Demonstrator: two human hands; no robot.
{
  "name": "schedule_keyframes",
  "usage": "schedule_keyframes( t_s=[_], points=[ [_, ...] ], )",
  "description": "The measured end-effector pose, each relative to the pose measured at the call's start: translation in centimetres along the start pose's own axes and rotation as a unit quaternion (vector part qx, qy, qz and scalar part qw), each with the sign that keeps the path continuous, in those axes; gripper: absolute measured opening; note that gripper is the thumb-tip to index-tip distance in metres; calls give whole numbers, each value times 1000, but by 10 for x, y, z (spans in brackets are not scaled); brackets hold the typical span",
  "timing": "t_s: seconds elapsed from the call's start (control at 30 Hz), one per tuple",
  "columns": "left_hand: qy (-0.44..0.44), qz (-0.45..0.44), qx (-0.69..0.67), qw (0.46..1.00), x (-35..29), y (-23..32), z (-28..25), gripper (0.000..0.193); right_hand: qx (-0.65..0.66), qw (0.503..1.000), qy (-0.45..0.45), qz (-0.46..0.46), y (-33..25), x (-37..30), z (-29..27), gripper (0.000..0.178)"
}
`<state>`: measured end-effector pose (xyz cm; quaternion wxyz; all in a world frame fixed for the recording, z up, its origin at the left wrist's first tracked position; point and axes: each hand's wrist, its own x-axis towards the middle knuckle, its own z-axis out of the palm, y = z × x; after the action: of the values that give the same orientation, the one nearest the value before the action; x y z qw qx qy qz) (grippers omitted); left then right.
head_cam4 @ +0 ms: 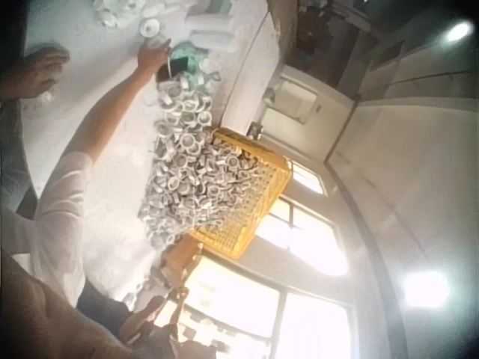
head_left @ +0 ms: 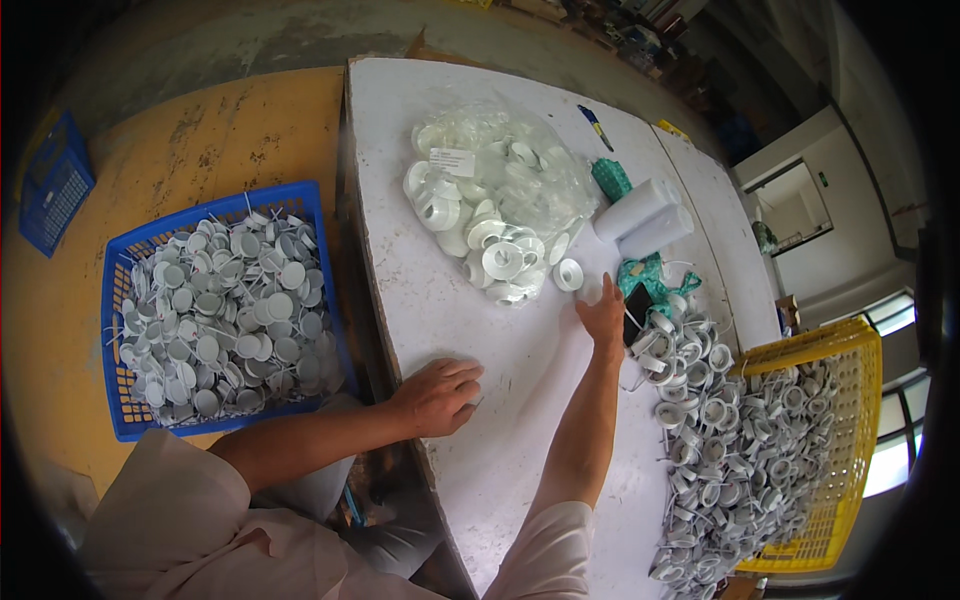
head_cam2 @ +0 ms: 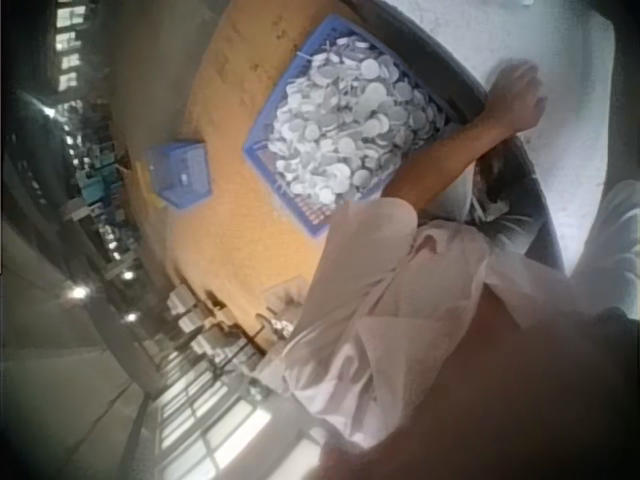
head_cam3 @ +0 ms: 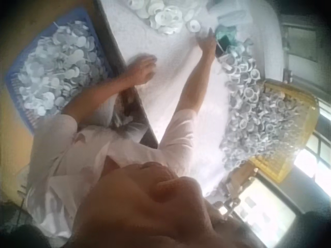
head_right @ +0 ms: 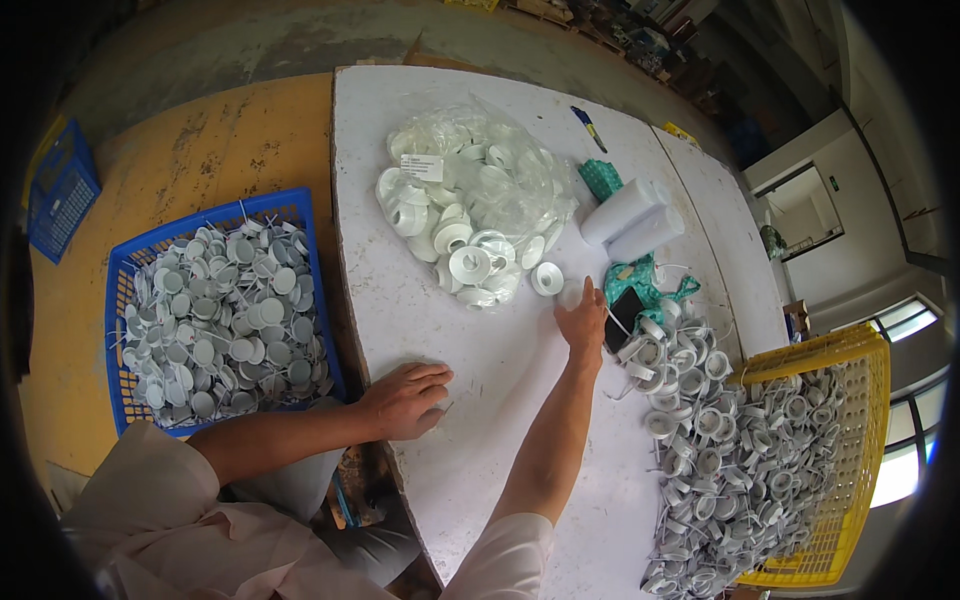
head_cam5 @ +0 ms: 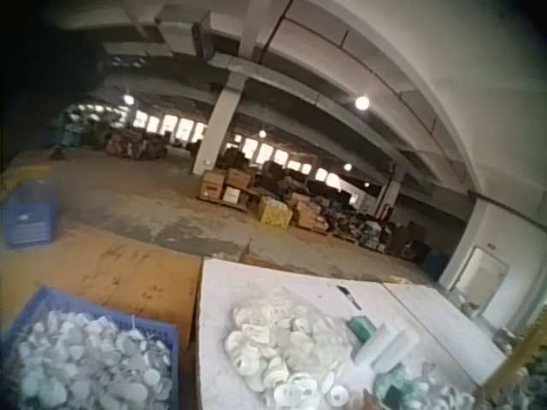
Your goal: The person assembles LED light fixtures by fitting plastic caps onto the circular light bases by hand and placing the assembled units on the table.
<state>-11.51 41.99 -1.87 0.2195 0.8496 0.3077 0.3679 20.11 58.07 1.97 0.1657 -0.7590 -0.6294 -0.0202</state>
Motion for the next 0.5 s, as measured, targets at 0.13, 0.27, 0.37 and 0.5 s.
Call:
schedule_keyframes(
  t_s=[0.13, 0.27, 0.37, 0.5],
  points=[
    [43, -18, 24, 999, 21, 22, 32, 25, 59, 973, 172, -141, 26, -48, -37, 54],
    [46, -42, 45, 997, 17, 45, 38, 24, 186, 976, 91, -74, 24, -170, -66, 47],
    [47, -37, 48, 997, 13, 71, 57, 23, 137, 984, 107, -41, 71, -278, -105, 44],
    [50, -18, 55, 997, 6, 109, 74, 21, 135, 977, 124, 110, 117, -413, -157, 41]
  ],
)
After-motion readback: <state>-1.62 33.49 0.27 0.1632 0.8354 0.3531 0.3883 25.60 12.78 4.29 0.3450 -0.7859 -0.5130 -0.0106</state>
